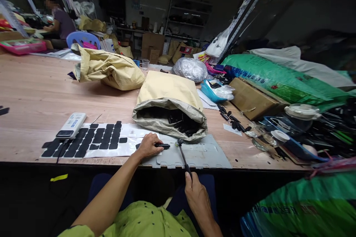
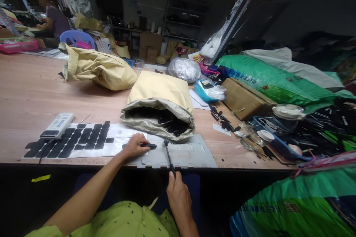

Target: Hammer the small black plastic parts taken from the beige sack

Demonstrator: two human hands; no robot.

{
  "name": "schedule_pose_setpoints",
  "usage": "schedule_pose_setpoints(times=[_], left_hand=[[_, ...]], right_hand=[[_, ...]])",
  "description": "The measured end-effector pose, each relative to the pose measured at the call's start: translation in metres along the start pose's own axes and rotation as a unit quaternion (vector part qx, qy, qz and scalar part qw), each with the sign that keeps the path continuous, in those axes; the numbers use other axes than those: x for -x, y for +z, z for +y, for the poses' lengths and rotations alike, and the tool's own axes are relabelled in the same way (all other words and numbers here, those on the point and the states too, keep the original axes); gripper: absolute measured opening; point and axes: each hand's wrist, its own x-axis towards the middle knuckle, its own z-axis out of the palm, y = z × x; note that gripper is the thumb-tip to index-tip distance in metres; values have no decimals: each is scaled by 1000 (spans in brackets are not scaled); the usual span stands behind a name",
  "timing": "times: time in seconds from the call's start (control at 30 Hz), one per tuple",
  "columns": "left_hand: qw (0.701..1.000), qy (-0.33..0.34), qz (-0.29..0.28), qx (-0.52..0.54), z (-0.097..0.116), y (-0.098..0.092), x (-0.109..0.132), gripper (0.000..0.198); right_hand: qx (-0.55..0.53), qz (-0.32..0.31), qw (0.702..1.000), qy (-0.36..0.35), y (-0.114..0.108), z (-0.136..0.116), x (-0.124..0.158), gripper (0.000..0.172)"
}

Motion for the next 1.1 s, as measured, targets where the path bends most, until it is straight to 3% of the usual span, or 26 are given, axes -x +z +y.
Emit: schedule_pose_setpoints(times=[0.17, 0.3, 0.43, 0.53, 0.77, 0.9, 1.0, 1.1], left_hand=[[999, 9, -25, 36, 9, -7, 8, 16], [990, 72, -96, 80, 20, -9, 42, 19], [982, 106, -157, -13, 25, -5, 74, 21], [976, 116, -175, -58, 25, -3, 79, 21], [974, 122, -174, -77, 24, 0, 79, 20], [981, 98, -165, -34, 30, -5, 76, 14], [991, 37, -125, 41, 39, -13, 53, 8], [996, -40, -25, 81, 48, -18, 5, 19]], right_hand=[[31, -2, 999, 9, 6, -3, -2, 34], [27, -5, 1000, 5, 7, -3, -3, 36], [27, 5, 1000, 2, 9, -1, -4, 36], [31, 10, 999, 0, 11, 1, -5, 35], [21, -3, 1000, 4, 10, 1, -5, 37], [19, -5, 1000, 4, 9, 1, -5, 38], [21, -8, 1000, -1, 10, 2, -5, 39], [26, -7, 1000, -2, 11, 4, -5, 39]])
